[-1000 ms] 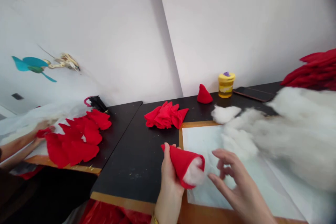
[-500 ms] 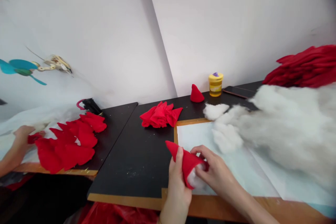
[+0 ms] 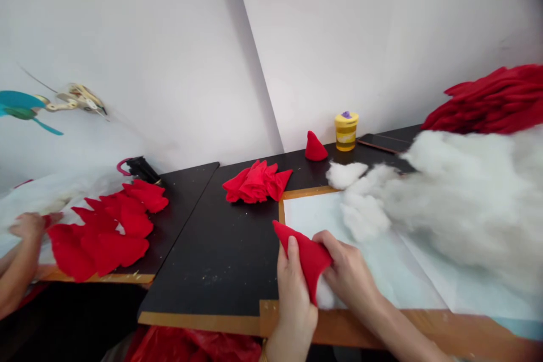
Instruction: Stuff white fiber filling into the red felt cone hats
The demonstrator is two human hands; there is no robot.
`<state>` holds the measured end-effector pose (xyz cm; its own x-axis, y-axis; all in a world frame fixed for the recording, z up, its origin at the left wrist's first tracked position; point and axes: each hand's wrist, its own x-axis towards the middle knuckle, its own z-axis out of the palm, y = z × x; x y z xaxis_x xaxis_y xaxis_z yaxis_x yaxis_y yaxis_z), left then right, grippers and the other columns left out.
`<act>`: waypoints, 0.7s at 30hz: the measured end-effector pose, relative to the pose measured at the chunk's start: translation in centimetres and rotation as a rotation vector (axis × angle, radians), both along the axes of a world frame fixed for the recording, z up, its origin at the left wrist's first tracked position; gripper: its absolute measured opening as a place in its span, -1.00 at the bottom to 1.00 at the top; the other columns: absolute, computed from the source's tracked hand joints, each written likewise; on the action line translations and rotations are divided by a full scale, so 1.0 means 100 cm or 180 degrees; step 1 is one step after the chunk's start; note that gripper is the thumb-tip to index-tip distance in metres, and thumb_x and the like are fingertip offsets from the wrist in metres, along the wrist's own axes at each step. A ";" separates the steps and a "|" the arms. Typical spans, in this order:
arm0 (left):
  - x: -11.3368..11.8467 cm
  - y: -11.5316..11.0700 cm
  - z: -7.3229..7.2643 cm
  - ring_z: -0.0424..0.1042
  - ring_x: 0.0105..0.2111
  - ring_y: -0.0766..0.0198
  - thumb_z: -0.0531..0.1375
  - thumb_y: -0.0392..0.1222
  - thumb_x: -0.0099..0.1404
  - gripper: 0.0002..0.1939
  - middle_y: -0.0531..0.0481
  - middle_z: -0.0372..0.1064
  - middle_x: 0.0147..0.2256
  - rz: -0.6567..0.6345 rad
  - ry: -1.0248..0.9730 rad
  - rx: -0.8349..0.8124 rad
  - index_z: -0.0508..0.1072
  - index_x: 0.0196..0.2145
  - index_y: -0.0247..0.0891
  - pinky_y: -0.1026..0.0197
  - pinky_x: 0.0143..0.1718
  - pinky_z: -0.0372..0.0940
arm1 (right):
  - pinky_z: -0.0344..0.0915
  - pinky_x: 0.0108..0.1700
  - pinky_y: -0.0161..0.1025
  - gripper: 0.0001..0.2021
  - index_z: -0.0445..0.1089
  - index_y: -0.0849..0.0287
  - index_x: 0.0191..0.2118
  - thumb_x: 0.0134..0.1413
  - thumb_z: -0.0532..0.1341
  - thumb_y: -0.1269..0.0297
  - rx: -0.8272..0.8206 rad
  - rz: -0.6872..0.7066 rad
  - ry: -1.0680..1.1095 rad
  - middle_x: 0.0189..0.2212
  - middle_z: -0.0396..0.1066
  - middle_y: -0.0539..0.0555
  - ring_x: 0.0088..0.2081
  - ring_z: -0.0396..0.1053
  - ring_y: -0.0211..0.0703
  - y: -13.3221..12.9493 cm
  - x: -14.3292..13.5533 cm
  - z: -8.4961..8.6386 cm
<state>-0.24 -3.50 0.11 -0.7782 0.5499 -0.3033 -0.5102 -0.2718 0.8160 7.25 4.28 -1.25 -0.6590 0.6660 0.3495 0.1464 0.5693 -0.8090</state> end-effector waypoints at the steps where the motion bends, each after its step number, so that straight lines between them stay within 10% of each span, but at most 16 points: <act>1: -0.003 0.001 0.001 0.54 -0.19 0.05 0.43 0.19 0.07 -0.33 -0.16 0.54 -0.21 0.0021 -0.0087 0.0012 0.46 -0.01 -0.30 0.16 -0.19 0.41 | 0.26 -0.43 -0.25 -0.81 0.32 0.10 -0.23 0.05 0.04 0.44 -0.0326 0.0169 -0.0031 -0.48 0.43 0.00 -0.48 0.38 -0.15 0.002 0.002 0.003; 6: -0.023 0.001 0.006 0.52 -0.37 0.09 0.43 0.23 0.04 -0.43 -0.13 0.51 -0.37 -0.0026 -0.0614 0.0164 0.47 -0.28 -0.34 0.12 -0.31 0.42 | 0.42 -0.27 -0.21 -0.42 0.18 0.03 0.22 0.08 0.28 0.19 -0.1159 0.0968 0.0067 -0.07 0.45 0.10 -0.31 0.40 -0.17 0.012 0.022 0.016; 17: 0.000 0.004 0.003 0.56 -0.24 0.07 0.35 0.14 0.21 -0.44 -0.22 0.55 -0.22 0.0066 -0.0377 0.0047 0.45 -0.03 -0.37 0.14 -0.20 0.43 | 0.48 -0.23 -0.06 -0.23 0.20 0.21 0.21 -0.29 0.10 0.57 0.0389 -0.0280 -0.0608 -0.06 0.51 0.24 -0.09 0.53 0.15 -0.009 -0.009 -0.005; 21: -0.011 0.003 0.008 0.55 -0.31 0.08 0.40 0.18 0.12 -0.40 -0.19 0.55 -0.28 0.0190 -0.0312 0.0030 0.44 -0.08 -0.36 0.13 -0.26 0.43 | 0.50 -0.11 0.00 -0.26 0.16 0.19 0.26 -0.16 0.17 0.49 0.0334 0.0122 -0.0188 0.09 0.42 0.29 0.03 0.47 0.16 -0.008 0.005 0.002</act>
